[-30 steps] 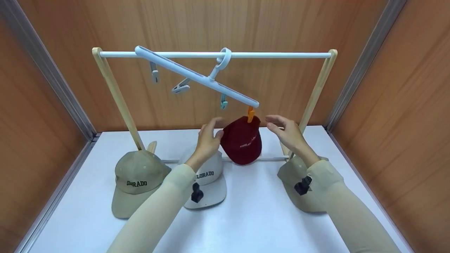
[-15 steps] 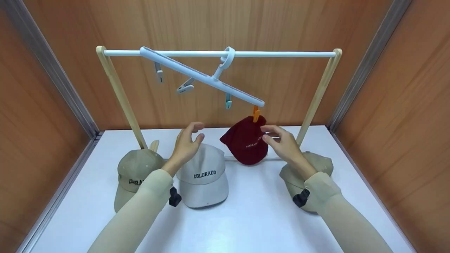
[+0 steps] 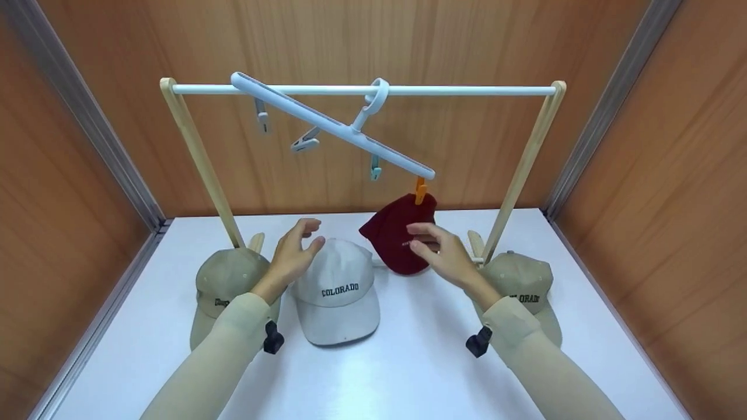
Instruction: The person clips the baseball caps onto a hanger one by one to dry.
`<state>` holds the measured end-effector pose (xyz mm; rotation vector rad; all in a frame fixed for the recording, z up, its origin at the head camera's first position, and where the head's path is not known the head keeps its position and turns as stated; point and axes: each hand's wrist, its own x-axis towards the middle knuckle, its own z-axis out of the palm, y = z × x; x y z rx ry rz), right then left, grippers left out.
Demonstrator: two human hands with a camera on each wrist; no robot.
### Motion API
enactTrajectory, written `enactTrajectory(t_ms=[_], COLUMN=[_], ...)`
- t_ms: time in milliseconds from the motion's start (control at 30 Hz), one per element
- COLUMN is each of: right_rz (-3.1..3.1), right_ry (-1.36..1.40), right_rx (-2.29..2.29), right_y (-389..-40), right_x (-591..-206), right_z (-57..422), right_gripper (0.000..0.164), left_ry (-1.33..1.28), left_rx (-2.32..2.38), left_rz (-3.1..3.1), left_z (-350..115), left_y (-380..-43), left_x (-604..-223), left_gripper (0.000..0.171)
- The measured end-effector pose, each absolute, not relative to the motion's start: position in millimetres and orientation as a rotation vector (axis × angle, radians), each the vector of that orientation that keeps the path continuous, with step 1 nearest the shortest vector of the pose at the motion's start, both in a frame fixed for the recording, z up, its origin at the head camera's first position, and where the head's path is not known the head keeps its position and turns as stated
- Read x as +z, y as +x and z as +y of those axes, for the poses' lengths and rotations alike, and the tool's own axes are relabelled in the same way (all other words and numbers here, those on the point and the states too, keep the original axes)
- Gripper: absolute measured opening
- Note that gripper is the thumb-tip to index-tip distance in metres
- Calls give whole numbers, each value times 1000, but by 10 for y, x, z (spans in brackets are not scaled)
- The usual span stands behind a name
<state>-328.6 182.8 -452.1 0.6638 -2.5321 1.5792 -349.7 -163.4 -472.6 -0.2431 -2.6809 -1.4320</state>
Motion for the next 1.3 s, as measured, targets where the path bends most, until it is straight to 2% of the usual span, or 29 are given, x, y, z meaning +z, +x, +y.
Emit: enactTrajectory(t_ms=[533,967,1300], right_rz=[-2570,-2574,-2583], right_ry=[743,737,698], right_rx=[1659,1685,1714], right_y=[-3241,-3251,-3270], right_x=[-4766,-4919,-4962], right_z=[1490,1352,1270], right_gripper=[46,48,48], left_ry=[-197,-203,-192], left_rx=[-1463,-1593,-1705], left_rz=[-2788,-2817,-2718], left_z=[-1786,-1776,-1736], left_y=[-3493,-3484,-3466], left_x=[-5040,-5116,-5122], left_gripper=[52,53,41])
